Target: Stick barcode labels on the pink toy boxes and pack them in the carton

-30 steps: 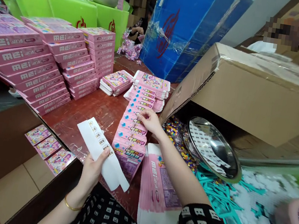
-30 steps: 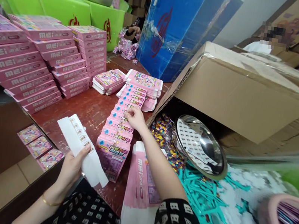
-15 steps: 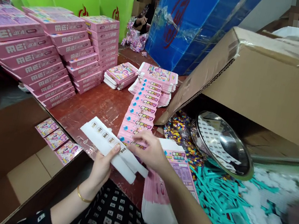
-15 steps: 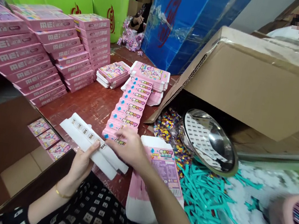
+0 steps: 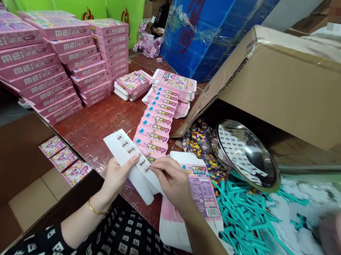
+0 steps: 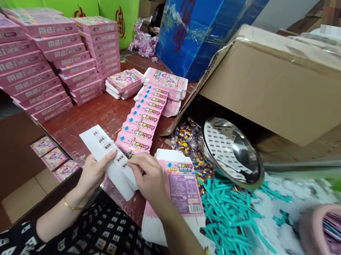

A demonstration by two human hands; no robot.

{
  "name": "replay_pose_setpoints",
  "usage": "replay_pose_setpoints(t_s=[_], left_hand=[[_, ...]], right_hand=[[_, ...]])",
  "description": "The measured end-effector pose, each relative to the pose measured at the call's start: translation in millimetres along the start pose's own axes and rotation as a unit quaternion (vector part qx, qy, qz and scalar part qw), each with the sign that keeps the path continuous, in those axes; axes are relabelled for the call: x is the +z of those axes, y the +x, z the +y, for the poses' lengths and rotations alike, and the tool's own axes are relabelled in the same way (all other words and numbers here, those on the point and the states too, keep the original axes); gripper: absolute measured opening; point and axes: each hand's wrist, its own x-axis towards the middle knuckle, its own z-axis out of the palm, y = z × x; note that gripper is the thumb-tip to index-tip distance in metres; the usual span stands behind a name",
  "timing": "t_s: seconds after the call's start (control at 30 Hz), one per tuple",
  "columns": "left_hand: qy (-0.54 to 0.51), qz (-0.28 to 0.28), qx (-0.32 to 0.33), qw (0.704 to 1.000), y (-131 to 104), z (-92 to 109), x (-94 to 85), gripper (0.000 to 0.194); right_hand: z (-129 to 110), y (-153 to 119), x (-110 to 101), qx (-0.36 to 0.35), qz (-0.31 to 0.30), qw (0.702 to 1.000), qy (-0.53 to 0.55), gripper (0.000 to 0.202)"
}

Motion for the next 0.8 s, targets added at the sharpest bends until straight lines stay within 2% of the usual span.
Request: replay_pose_setpoints(t_s=[0.07, 0.17, 0.23, 0.3, 0.47, 0.6, 0.67, 0.73, 0.8], left_hand=[[-0.001, 0.007, 0.005, 1.000, -1, -3, 1.1, 0.031], [0.020, 0.007, 0.016, 1.000, -3, -5, 0.7, 0.031], [0.035, -0.001, 0.020, 0.999, -5, -7, 0.1, 0.031], [0.045, -0.011, 0.028, 0.999, -6, -8, -0.5, 0.031], [0.041, -0.013, 0.041, 0.998, -7, -11, -2.0, 0.029], [0.038, 0.001, 0.034, 0.999, -7, -11, -1.6, 0.032], [0.024, 0.003, 0.018, 1.000, -6, -11, -0.6, 0.034], [-0.006, 0.007, -0.002, 1.000, -5, -10, 0.2, 0.035], [-0.034, 0.024, -0.021, 0.999, -2, -8, 0.4, 0.038]], right_hand=[[-2, -3, 0, -0.038, 0.006, 0.999, -0.006, 0.017], [-2, -5, 4, 0.010, 0.038, 0.999, 0.031, 0.020], [-1, -3, 11, 0.055, 0.060, 0.995, 0.050, 0.044], [1, -2, 18, 0.060, 0.066, 0.995, 0.048, 0.065], [3, -2, 30, -0.044, 0.085, 0.994, -0.054, 0.070], [6, -5, 32, -0.072, 0.093, 0.988, -0.095, 0.075], [5, -9, 33, -0.128, 0.102, 0.978, -0.127, 0.075], [3, -13, 33, -0.201, 0.092, 0.964, -0.146, 0.073], [2, -11, 28, -0.222, 0.065, 0.965, -0.124, 0.064]])
